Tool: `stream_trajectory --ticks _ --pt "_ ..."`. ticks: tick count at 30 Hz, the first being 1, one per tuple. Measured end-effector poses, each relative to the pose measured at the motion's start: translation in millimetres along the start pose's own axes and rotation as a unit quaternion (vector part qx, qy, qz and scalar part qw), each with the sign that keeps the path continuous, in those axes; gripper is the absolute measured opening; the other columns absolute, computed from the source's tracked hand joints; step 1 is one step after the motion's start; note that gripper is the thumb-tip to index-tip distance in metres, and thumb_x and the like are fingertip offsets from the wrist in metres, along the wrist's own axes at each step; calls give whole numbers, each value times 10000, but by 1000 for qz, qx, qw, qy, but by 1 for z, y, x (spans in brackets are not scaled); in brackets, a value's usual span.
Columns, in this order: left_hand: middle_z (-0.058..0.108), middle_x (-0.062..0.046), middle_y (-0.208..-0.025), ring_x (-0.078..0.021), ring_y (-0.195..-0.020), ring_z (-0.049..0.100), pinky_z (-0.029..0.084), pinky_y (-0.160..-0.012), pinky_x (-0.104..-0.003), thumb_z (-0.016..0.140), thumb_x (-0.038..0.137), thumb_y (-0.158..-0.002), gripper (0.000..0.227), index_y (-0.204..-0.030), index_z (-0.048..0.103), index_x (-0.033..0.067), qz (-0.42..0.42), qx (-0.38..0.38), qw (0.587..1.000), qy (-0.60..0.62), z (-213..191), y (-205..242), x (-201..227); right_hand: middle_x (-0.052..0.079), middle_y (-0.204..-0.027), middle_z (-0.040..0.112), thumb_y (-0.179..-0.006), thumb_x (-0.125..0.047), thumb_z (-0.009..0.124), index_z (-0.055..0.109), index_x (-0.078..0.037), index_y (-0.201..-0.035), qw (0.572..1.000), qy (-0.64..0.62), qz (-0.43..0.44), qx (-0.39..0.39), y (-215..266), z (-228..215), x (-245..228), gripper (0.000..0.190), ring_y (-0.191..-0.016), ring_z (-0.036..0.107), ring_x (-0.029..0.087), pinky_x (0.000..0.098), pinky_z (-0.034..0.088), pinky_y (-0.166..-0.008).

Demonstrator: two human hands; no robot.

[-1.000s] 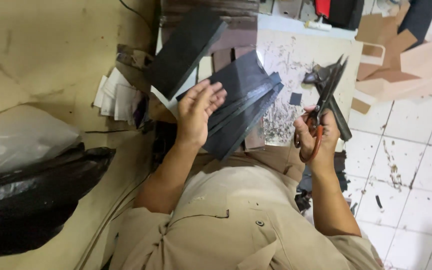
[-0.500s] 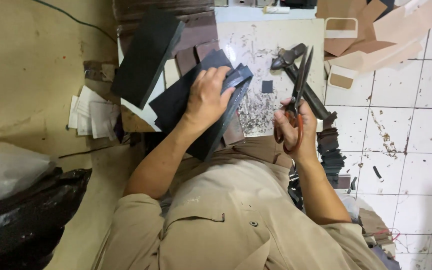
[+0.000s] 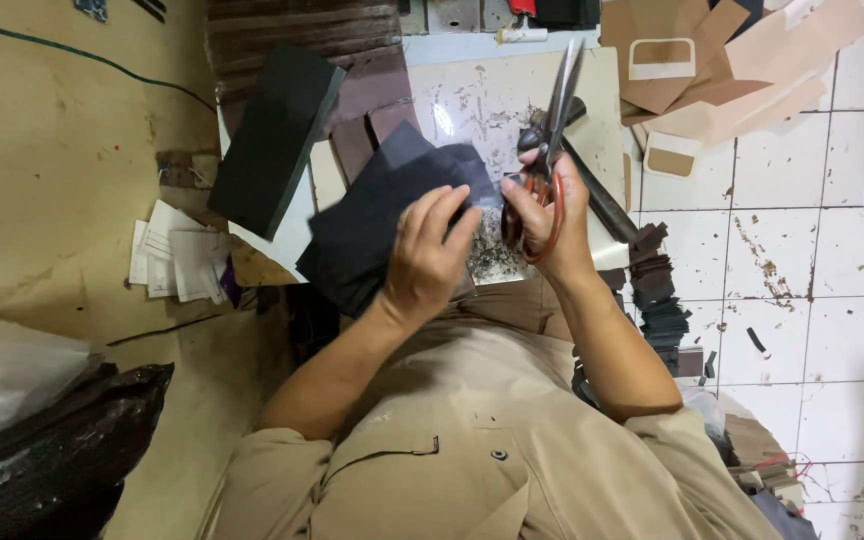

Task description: Cutting leather strips with scissors and using a hammer to flatten leather components on a workbench.

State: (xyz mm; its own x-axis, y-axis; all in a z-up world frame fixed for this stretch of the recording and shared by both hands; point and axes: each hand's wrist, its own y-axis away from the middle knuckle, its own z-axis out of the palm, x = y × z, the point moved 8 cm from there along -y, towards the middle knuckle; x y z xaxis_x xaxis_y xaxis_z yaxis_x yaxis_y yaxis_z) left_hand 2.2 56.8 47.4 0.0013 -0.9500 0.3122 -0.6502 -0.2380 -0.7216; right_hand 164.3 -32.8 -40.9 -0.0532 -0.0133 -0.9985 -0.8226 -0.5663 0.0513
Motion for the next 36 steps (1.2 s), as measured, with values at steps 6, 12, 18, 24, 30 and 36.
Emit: stream_trajectory --ticks 6,12,18,24,30,36 --pt "743 -142 -1126 -341 -1084 727 572 -959 -439 797 372 -915 396 -1175 681 97 -490 -202 689 494 104 85 16 94 -942 612 -911 -160 825 588 -27 -1194 998 33 -47 11 9 -8 -51 392 -791 634 117 264 566 -677" --pt "777 -121 -1085 -258 -955 762 622 -867 -394 700 65 -1001 225 -1223 710 23 -482 169 499 699 99 23 -11 157 -907 686 -938 -114 807 586 2 -1173 992 87 -95 12 17 -25 -89 343 -675 633 140 290 520 -607" --pt "776 -210 -910 -326 -787 775 684 -640 -405 755 26 -934 75 -984 716 -14 -523 192 576 598 83 21 -34 132 -674 569 -1077 -406 470 517 4 -1165 997 -69 -9 14 51 -24 -53 422 -377 534 157 262 446 -328" --pt "770 -189 -920 -321 -825 763 676 -679 -413 771 60 -927 136 -997 706 -37 -543 169 597 566 66 3 -30 120 -740 605 -1018 -609 432 573 14 -1179 994 -32 13 -101 104 -7 20 658 -538 629 156 281 522 -484" --pt "755 -247 -870 -336 -822 755 660 -704 -456 800 97 -911 200 -913 728 -89 -556 147 625 528 76 17 -28 89 -694 641 -1018 -509 523 646 -12 -1134 995 63 19 -74 98 -2 -12 525 -517 631 150 299 524 -488" --pt "749 -238 -822 -299 -792 745 656 -689 -447 808 112 -899 231 -860 731 -102 -559 143 639 508 72 12 -28 71 -652 644 -1045 -424 507 657 -46 -1113 991 111 1 -69 93 3 -34 413 -501 641 175 328 510 -507"
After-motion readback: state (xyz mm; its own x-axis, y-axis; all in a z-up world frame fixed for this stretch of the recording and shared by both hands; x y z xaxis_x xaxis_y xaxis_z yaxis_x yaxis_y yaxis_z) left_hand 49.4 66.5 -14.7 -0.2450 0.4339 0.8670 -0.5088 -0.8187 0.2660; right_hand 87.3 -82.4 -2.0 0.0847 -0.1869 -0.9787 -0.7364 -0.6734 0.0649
